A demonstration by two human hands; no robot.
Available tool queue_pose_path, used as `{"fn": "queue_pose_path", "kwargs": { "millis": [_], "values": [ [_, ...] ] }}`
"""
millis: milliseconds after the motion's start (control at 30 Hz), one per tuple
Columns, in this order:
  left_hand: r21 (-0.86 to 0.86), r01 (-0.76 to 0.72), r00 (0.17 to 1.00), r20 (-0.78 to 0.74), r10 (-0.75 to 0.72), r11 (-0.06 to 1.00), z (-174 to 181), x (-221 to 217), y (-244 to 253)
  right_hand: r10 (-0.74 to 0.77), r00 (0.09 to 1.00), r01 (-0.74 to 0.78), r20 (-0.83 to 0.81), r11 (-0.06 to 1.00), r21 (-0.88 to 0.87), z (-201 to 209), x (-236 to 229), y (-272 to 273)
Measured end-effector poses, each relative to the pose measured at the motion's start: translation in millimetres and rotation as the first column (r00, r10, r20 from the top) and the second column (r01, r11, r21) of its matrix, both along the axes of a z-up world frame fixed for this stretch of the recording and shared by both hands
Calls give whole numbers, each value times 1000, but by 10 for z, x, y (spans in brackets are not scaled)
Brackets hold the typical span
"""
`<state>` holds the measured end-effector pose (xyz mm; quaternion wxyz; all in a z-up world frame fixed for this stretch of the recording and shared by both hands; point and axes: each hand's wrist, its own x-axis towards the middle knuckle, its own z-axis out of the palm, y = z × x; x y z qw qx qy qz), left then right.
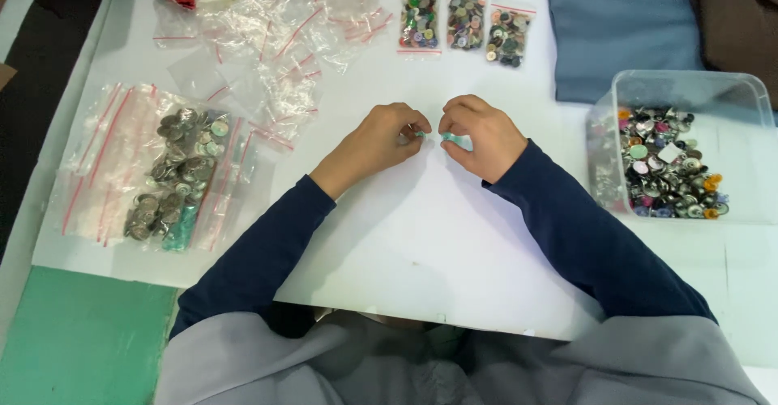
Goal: Sorting various buttons from a container and placing them into small plastic bags
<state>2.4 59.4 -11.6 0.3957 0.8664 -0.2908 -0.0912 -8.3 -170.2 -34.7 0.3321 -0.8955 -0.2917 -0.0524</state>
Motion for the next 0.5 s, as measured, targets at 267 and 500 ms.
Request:
{"fn": "queue_pose_path", "kwargs": {
  "millis": [267,500],
  "values": [
    [4,-67,998,-20,67,998,-160,-69,61,61,995,-25,78,916,-400,-143,123,206],
    [-9,-62,998,-10,62,998,-192,-21,17,21,999,-40,-49,904,-426,-142,176,182]
  ]
}}
